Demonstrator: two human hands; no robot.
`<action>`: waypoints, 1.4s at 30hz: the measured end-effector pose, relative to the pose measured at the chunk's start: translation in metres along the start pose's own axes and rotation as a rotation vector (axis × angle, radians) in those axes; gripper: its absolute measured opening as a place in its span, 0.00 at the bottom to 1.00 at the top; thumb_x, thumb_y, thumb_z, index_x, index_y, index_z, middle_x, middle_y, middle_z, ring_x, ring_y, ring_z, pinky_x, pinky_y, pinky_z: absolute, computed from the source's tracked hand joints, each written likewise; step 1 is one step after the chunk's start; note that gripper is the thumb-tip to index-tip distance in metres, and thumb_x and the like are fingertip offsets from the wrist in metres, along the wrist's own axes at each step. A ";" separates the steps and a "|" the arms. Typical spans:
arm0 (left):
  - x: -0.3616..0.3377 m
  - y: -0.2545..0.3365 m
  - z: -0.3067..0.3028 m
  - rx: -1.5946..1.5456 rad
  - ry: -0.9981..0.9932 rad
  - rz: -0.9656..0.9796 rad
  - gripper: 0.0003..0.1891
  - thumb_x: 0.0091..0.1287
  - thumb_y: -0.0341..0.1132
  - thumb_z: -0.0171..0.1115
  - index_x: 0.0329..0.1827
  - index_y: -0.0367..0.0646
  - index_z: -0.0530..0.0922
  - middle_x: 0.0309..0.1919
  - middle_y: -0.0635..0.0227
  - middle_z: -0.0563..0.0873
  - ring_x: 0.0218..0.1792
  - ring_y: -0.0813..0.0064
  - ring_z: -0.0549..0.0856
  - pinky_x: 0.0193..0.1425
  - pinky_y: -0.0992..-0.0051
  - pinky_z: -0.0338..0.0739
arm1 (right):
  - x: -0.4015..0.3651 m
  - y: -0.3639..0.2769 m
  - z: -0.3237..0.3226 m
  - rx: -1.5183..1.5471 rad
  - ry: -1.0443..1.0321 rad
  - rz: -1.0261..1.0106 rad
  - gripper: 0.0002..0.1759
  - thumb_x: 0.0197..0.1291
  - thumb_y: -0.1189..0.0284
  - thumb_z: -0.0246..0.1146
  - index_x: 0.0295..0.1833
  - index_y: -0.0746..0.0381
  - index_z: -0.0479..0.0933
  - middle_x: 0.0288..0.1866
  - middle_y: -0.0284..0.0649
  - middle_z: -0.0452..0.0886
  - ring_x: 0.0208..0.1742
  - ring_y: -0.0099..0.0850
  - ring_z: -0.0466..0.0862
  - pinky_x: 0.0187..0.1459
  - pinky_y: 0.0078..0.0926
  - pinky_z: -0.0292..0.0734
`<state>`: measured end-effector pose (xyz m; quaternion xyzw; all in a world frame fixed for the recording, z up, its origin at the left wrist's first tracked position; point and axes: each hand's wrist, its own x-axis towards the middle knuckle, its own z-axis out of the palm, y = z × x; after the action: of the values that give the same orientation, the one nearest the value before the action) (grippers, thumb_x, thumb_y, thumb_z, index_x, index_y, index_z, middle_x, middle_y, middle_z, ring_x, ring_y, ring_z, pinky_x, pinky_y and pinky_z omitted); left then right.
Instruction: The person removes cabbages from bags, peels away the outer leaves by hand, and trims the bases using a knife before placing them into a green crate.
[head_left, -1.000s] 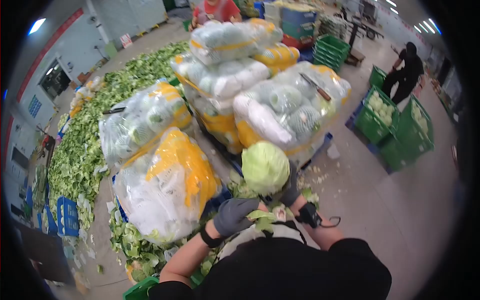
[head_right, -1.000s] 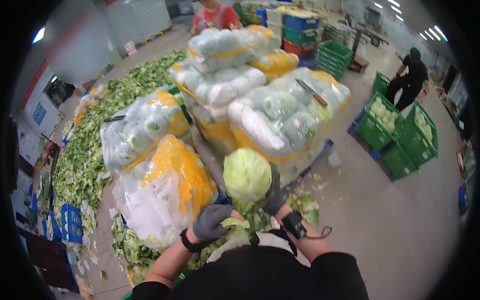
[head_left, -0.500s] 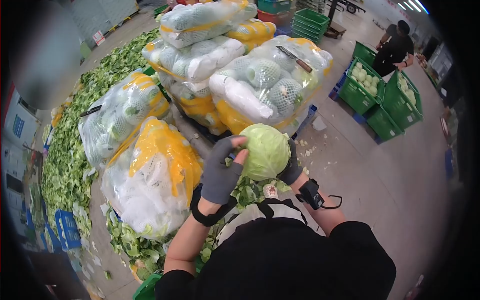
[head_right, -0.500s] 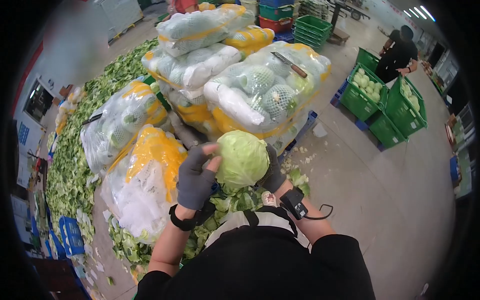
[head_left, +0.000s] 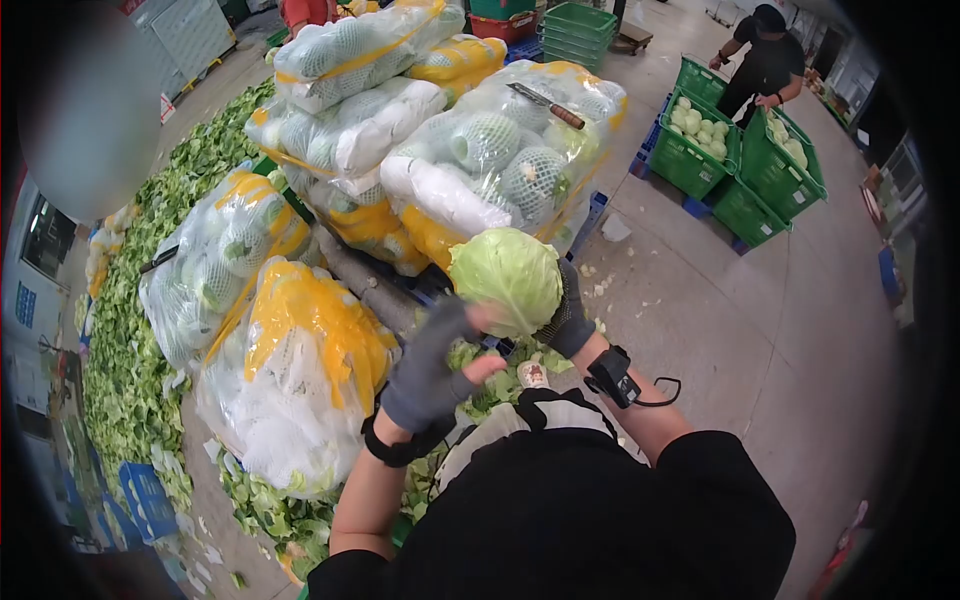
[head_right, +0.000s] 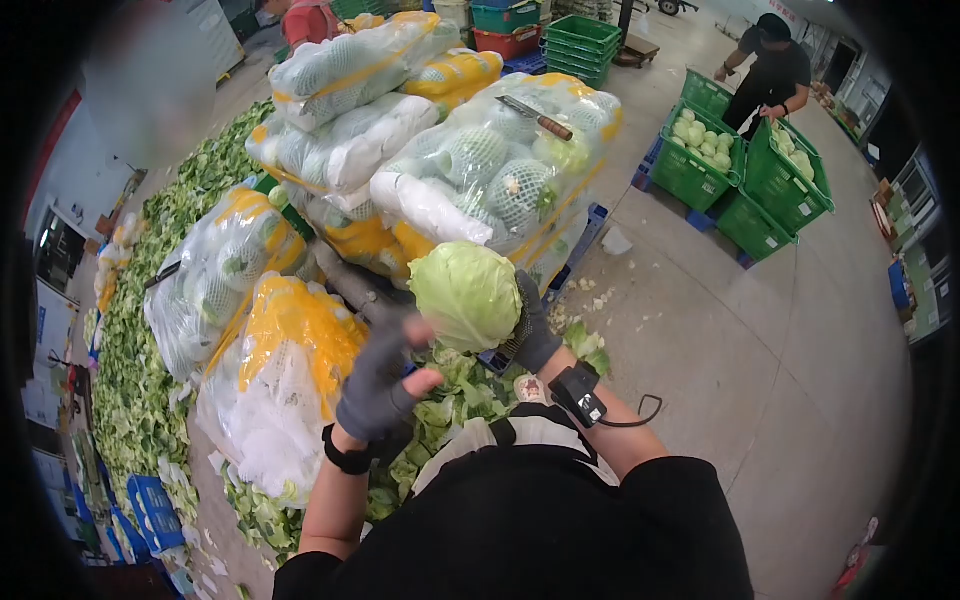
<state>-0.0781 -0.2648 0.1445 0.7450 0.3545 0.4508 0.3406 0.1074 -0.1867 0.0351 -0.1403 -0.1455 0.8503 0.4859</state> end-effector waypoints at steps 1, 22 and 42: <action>0.003 0.002 0.004 0.160 0.283 0.046 0.23 0.56 0.33 0.63 0.54 0.35 0.71 0.45 0.60 0.77 0.44 0.73 0.76 0.50 0.74 0.70 | -0.001 -0.001 0.000 0.036 0.039 0.024 0.33 0.56 0.47 0.52 0.61 0.57 0.64 0.58 0.39 0.71 0.58 0.36 0.72 0.59 0.39 0.66; 0.016 -0.025 0.015 0.339 0.190 -0.205 0.18 0.50 0.35 0.69 0.42 0.41 0.75 0.29 0.62 0.76 0.35 0.63 0.77 0.38 0.71 0.72 | 0.018 -0.003 -0.018 -0.555 -0.020 -0.298 0.34 0.59 0.47 0.48 0.62 0.61 0.63 0.57 0.41 0.70 0.57 0.35 0.71 0.58 0.34 0.67; 0.032 -0.008 0.034 0.707 0.254 0.152 0.35 0.43 0.31 0.70 0.58 0.38 0.66 0.55 0.51 0.66 0.56 0.49 0.67 0.59 0.61 0.64 | 0.008 -0.008 0.043 0.055 -0.100 -0.010 0.31 0.58 0.56 0.55 0.61 0.64 0.61 0.56 0.44 0.71 0.54 0.34 0.74 0.56 0.32 0.71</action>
<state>-0.0375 -0.2398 0.1391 0.7789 0.4714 0.4132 -0.0185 0.0928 -0.1805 0.0772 -0.0834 -0.1470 0.8575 0.4859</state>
